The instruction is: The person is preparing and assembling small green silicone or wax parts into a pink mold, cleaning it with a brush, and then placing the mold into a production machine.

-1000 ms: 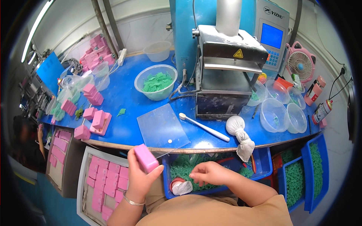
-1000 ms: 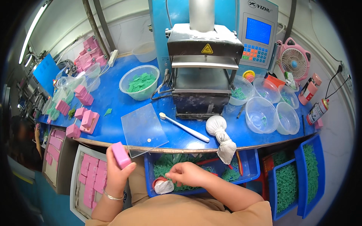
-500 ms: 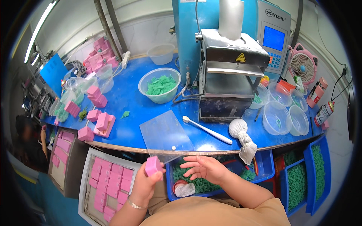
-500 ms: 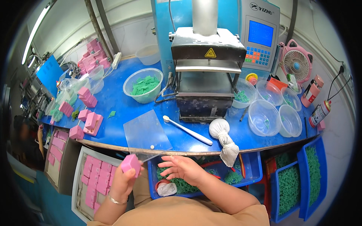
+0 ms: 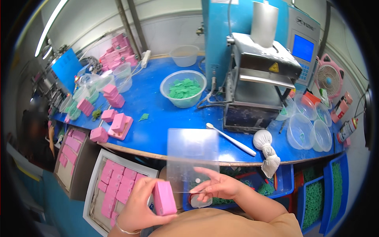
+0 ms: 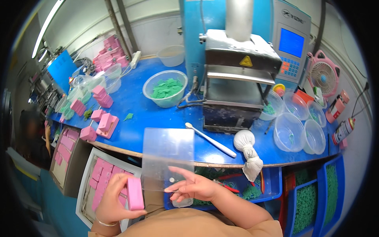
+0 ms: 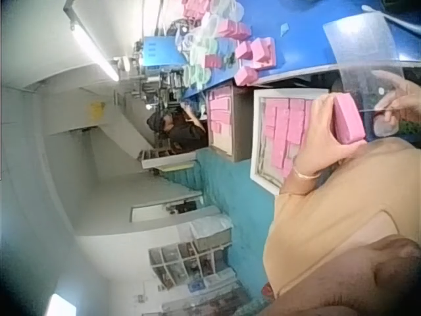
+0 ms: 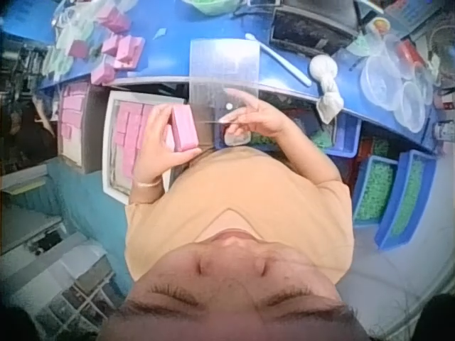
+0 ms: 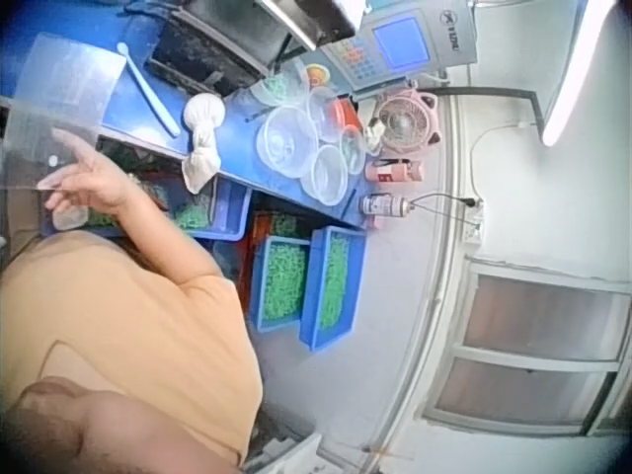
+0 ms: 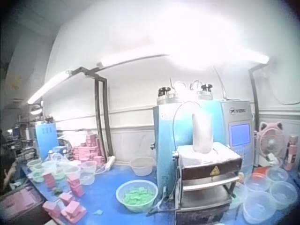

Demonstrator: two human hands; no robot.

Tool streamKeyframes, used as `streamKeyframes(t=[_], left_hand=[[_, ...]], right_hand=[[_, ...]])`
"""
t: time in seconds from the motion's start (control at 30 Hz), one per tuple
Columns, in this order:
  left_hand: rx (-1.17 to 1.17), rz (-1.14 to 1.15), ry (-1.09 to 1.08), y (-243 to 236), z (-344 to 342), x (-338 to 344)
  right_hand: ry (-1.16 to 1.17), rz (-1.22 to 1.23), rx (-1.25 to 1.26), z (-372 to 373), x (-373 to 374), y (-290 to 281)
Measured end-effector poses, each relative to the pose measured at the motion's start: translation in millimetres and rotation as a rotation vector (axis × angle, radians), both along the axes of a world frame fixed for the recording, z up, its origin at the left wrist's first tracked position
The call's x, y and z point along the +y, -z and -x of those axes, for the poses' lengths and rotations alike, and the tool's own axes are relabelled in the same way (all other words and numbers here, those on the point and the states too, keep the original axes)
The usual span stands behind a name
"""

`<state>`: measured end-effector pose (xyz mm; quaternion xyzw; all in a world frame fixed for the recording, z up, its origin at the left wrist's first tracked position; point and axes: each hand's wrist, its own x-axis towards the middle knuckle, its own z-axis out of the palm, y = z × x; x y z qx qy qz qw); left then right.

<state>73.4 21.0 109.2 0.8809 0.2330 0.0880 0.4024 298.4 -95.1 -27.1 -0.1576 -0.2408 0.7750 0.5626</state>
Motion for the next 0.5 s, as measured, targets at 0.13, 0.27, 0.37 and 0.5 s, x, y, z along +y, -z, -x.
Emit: streamKeyframes(t=[0.13,0.27,0.37,0.5], left_hand=[[-0.313,-0.447,-0.190,5.8,-15.5,-10.2],[-0.465,-0.778,0.000,25.9,-37.0,7.2],[-0.422,-0.901,0.068,29.5,-42.5,5.6],[-0.507,-0.861,0.067,38.0,-44.2,5.8]], right_hand=[[-0.014,-0.022,-0.135,9.5,-10.2,-5.3],[-0.040,-0.067,-0.428,16.7,-19.5,-12.2],[-0.030,-0.171,-0.521,20.9,-26.2,-10.5],[-0.024,-0.192,-0.656,16.2,-26.7,-11.6]])
